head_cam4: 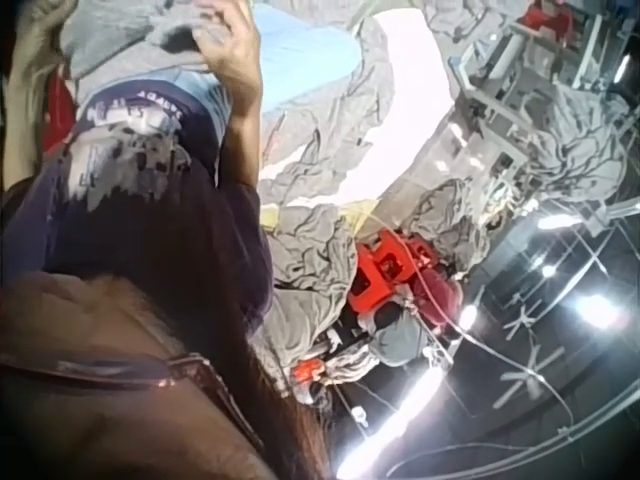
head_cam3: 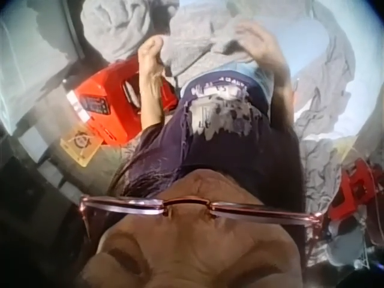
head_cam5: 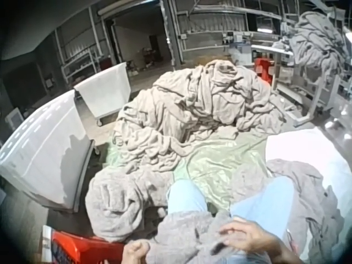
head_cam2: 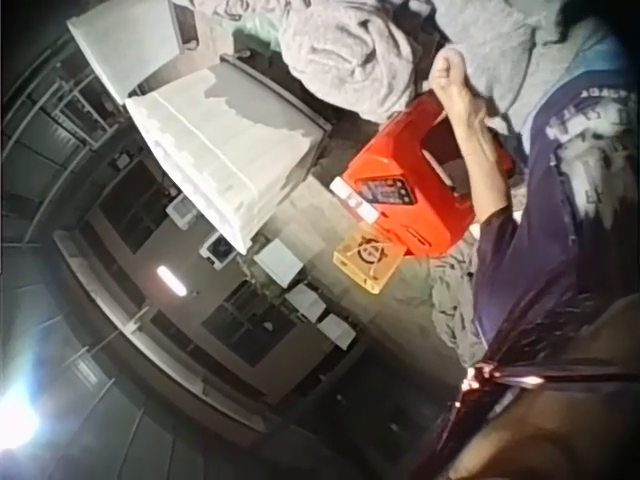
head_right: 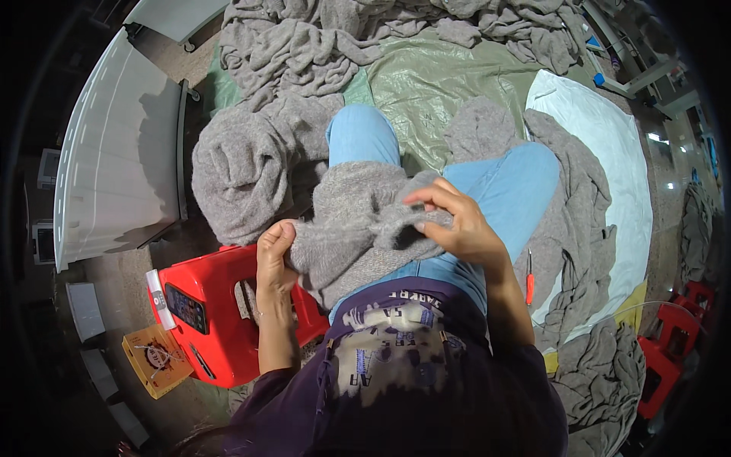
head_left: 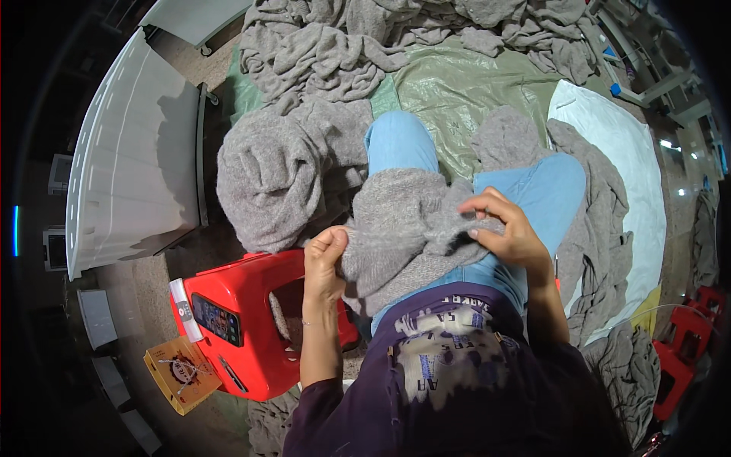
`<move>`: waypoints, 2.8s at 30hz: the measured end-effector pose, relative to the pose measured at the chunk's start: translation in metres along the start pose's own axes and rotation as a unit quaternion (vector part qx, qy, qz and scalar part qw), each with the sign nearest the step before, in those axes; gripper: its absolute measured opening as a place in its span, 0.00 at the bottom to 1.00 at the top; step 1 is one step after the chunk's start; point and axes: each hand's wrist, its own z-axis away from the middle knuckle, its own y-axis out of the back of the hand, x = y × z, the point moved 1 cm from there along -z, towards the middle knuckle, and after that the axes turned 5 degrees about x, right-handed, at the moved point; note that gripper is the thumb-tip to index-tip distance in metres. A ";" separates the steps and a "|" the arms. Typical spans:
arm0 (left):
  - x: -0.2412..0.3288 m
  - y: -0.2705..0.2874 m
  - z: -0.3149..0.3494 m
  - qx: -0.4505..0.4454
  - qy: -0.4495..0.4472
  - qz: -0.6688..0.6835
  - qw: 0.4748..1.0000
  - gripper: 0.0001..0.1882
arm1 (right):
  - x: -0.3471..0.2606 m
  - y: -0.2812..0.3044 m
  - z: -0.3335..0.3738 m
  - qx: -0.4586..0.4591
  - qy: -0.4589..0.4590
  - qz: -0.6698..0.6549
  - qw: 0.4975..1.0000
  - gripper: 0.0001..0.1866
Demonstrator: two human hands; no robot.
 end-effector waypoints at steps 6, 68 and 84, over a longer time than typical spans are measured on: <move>-0.004 -0.049 0.007 -0.089 -0.018 -0.023 0.996 0.10 | -0.051 -0.036 -0.026 -0.032 -0.042 -0.060 0.997 0.17; -0.019 -0.061 0.029 -0.046 -0.079 0.055 0.994 0.07 | -0.047 -0.084 -0.004 0.214 0.246 0.172 0.930 0.09; -0.019 -0.048 0.022 -0.069 -0.264 -0.142 0.952 0.07 | -0.042 -0.071 -0.018 -0.038 0.074 -0.035 0.996 0.07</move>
